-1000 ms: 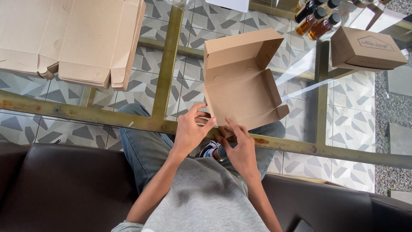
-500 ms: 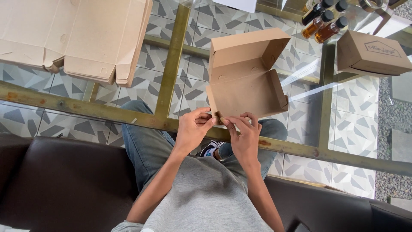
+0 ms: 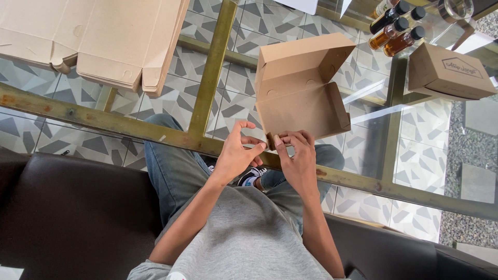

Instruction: Assembling a cardboard box by folding and tucking tabs.

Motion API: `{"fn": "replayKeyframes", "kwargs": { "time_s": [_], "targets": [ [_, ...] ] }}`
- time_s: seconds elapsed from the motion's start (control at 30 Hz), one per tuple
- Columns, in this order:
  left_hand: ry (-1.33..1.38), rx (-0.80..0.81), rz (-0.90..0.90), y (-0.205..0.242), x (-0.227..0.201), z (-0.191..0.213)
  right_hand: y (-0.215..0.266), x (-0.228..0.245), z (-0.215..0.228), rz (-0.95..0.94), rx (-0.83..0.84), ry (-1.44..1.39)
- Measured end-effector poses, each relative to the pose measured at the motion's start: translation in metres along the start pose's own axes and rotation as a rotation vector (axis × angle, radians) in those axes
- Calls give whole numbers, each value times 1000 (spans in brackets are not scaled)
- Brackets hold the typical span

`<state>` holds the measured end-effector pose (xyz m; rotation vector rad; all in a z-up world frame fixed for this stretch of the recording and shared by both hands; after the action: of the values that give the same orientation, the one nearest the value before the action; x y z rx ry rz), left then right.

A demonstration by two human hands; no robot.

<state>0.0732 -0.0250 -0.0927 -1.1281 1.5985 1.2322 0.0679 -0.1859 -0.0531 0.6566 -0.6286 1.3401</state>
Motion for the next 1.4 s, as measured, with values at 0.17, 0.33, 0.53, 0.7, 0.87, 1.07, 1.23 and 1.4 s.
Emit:
{"fn": "replayKeyframes", "kwargs": {
  "time_s": [0.17, 0.33, 0.53, 0.7, 0.87, 1.07, 1.23, 1.4],
  "targets": [
    [-57, 12, 1, -1, 0, -9, -3, -4, -1, -18, 25, -3],
    [-73, 13, 10, -4, -1, -9, -4, -10, 1, -35, 46, -13],
    [-96, 8, 25, 0, -8, -9, -7, -27, 3, -42, 35, 90],
    [-127, -10, 6, -3, -10, -13, -9, -27, 2, -45, 45, 96],
    [-149, -13, -30, -6, -2, -14, -7, -15, 7, -66, 36, 102],
    [-119, -17, -24, 0, -14, -11, -8, -17, 7, -94, 35, 124],
    [-53, -28, -17, -2, -5, -9, -7, -8, 6, -82, 56, 110],
    [-19, -45, -39, -3, 0, -8, -12, -10, 4, -65, 53, 101]
  ]
}}
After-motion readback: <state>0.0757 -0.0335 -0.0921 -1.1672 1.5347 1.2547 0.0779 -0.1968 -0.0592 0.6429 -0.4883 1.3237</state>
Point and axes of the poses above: each hand's wrist, its own y-axis away from the middle knuckle, its own z-axis out of the back of the hand, x = y × z, the point moved 6 cm from there along -y, towards the middle knuckle, and after that the axes turned 12 degrees about -z, right-handed, at the moved point
